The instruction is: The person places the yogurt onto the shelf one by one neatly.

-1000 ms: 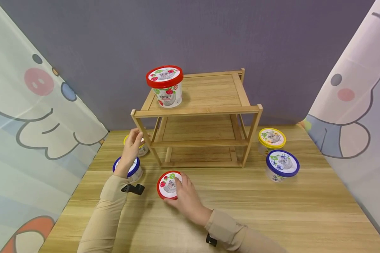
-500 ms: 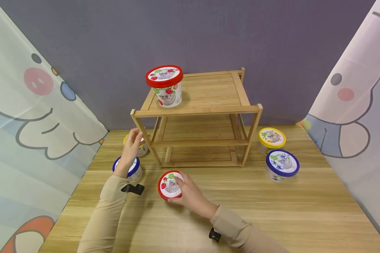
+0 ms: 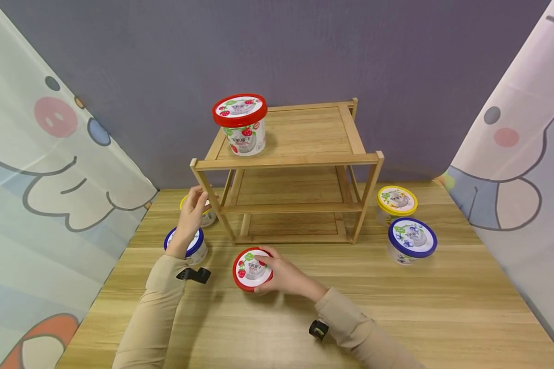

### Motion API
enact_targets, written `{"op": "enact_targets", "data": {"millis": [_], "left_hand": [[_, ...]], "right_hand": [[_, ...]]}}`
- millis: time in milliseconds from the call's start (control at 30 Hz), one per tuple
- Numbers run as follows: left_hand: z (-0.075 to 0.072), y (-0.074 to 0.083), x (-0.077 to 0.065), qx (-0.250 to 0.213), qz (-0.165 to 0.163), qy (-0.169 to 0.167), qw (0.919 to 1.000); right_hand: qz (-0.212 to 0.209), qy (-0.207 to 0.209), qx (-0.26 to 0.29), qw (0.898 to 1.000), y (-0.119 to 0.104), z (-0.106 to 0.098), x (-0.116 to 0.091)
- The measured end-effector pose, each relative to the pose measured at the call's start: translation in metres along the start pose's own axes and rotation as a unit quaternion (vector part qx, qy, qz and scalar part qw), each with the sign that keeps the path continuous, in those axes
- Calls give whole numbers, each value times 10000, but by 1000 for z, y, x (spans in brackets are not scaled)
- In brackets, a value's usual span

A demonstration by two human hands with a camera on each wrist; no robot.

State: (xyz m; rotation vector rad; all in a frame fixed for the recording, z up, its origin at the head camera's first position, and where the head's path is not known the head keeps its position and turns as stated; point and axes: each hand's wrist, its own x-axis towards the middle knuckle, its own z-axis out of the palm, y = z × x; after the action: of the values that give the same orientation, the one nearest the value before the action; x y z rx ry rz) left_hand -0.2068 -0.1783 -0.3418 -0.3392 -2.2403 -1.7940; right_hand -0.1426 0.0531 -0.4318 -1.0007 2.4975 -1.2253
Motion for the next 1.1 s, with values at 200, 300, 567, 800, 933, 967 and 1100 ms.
{"op": "enact_targets", "data": {"millis": [200, 300, 567, 800, 933, 967, 1100], "left_hand": [[0, 0, 0, -73, -13, 14, 10000], [0, 0, 1, -57, -30, 7, 10000], [-1, 0, 1, -59, -61, -17, 10000], [-1, 1, 0, 0, -85, -21, 10000], [-1, -6, 2, -9, -92, -22, 10000], [-1, -7, 3, 31, -102, -15, 9999], [-1, -2, 1, 112, -96, -14, 9999]], "right_hand": [[33, -370, 276, 9989, 8, -6, 5], [49, -577, 441, 9973, 12, -9, 8], [-28, -1052, 778, 9914, 20, -17, 14], [-5, -1125, 851, 9900, 20, -21, 14], [108, -615, 577, 9964, 15, -18, 5], [134, -422, 494, 9978, 13, -16, 3], [407, 309, 180, 9985, 3, -7, -7]]}}
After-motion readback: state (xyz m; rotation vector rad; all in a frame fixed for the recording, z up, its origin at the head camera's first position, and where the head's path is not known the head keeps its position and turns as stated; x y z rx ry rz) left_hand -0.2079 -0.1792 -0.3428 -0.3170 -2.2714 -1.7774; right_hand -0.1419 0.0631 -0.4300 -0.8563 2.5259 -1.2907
